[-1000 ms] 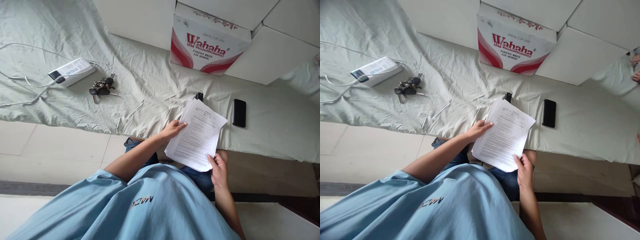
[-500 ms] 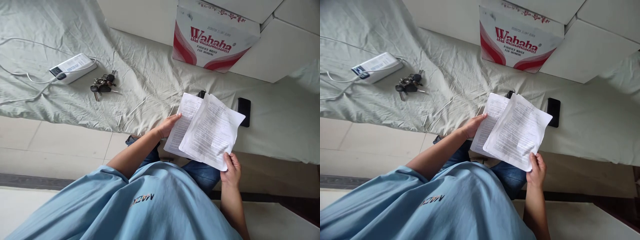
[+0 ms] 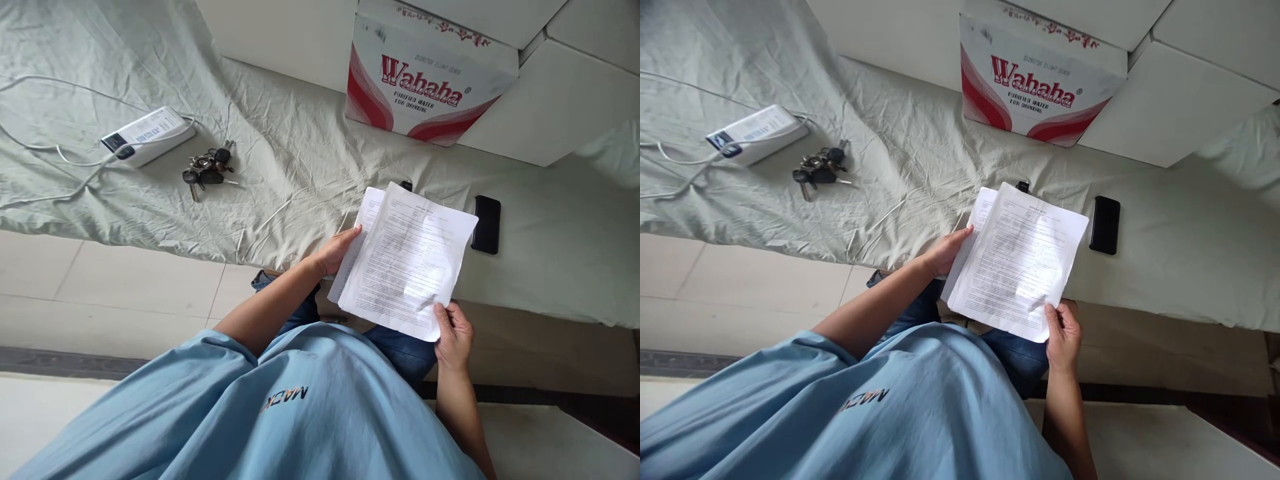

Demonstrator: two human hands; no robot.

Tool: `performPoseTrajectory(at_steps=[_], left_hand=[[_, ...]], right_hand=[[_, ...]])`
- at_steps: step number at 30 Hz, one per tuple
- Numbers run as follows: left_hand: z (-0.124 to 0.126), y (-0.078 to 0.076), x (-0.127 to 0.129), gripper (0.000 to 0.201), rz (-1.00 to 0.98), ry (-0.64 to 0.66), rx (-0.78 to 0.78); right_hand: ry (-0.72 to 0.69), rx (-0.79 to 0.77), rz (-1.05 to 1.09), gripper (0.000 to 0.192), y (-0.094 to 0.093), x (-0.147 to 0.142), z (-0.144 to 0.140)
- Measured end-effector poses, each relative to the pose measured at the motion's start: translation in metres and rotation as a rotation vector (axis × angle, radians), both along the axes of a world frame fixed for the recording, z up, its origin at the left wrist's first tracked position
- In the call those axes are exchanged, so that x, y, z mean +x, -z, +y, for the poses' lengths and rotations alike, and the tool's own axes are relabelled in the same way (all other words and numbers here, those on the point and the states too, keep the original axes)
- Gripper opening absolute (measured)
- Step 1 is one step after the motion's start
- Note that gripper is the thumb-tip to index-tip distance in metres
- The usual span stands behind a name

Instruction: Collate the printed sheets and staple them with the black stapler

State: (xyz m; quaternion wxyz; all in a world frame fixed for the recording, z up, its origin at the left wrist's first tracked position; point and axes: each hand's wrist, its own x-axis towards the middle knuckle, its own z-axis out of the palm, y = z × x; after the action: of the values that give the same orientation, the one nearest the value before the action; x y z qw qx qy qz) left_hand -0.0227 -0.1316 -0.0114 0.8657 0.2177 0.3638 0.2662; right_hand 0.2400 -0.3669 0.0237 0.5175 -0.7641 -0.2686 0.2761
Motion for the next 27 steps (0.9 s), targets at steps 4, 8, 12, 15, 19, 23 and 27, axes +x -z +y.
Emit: performPoseTrajectory(at_steps=[4, 8, 12, 15, 19, 23, 27], left_hand=[[0.0, -0.002, 0.0, 0.065, 0.034, 0.0, -0.007], [0.0, -0.004, 0.001, 0.072, -0.001, -0.001, 0.001], [0.0, -0.003, 0.001, 0.068, -0.012, -0.015, 0.013], [-0.001, -0.002, 0.001, 0.061, -0.013, -0.025, 0.017], [-0.002, -0.001, 0.001, 0.062, -0.026, -0.043, 0.026], [-0.001, -0.001, 0.001, 0.06, -0.04, -0.042, 0.027], [-0.001, -0.002, 0.001, 0.058, -0.064, -0.037, 0.017]], right_hand=[[-0.079, -0.05, -0.064, 0.059, 0.0, 0.002, -0.003], [-0.101, -0.042, -0.068, 0.056, 0.0, 0.0, -0.002], [-0.114, -0.036, -0.064, 0.055, 0.002, -0.003, 0.0], [-0.081, -0.041, -0.072, 0.057, 0.006, -0.004, 0.002], [0.127, 0.029, -0.074, 0.06, 0.014, -0.002, 0.008], [0.253, 0.081, -0.046, 0.064, 0.017, 0.01, 0.008], [0.285, 0.123, -0.022, 0.064, 0.01, 0.026, 0.003]])
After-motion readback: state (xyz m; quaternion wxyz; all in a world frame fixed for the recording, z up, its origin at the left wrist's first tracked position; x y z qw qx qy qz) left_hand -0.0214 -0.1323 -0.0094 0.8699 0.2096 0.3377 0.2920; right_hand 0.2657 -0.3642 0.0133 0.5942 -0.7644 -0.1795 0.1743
